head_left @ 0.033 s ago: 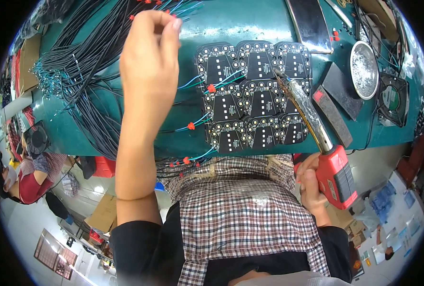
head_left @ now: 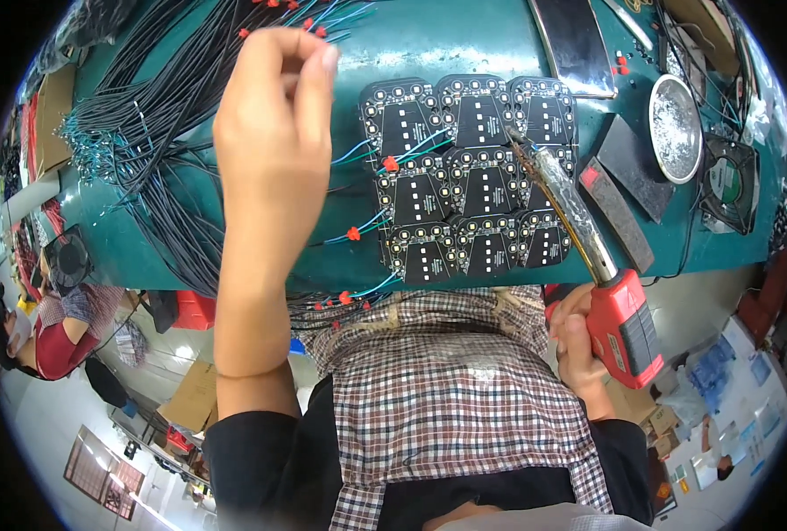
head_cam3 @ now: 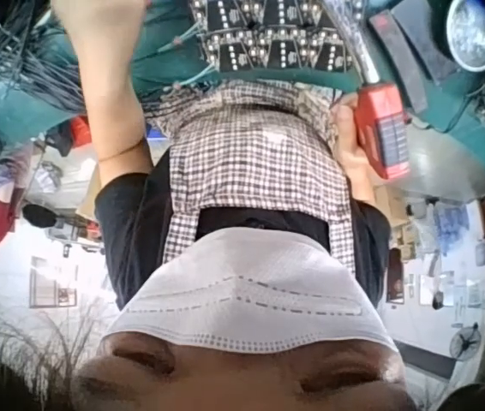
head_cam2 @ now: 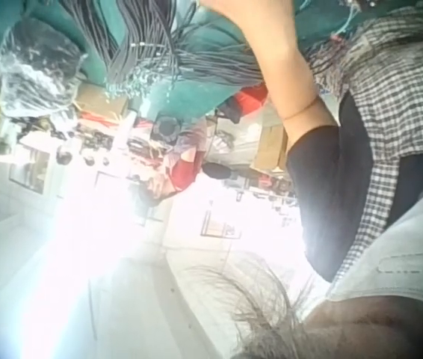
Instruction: The person attaches wires to circuit boards by positioning the wire leads onto the board contacts and soldering them in place using a soldering iron.
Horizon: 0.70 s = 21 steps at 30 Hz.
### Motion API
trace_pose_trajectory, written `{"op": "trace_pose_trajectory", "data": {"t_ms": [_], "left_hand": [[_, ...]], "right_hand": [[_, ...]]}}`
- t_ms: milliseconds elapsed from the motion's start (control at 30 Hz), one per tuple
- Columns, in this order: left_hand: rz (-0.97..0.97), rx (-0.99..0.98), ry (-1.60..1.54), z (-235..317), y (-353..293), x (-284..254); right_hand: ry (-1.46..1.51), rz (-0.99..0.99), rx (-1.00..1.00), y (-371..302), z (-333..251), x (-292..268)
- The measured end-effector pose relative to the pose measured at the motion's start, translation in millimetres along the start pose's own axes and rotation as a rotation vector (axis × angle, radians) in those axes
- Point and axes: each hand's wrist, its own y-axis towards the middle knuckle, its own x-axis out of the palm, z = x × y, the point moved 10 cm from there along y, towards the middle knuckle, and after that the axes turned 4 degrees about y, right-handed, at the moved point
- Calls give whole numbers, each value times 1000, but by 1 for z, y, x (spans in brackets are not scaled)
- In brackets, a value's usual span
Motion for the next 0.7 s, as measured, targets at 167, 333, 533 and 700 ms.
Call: {"op": "trace_pose_trajectory", "data": {"t_ms": [167,333,533,700], "left_hand": [[-204,204,68,69,-58,5],[-250,63,120,44,-79,34],[-143,116,180,38,-84,36],[-113,110,196,35,-85,36]], "right_hand": [[-190,-22,-67,-3,-13,-7],[-69,-90,-23,-11,2,-5],[-178,-56,-165,-23,2,-2],[-107,-95,-185,-16,-2,6]]}}
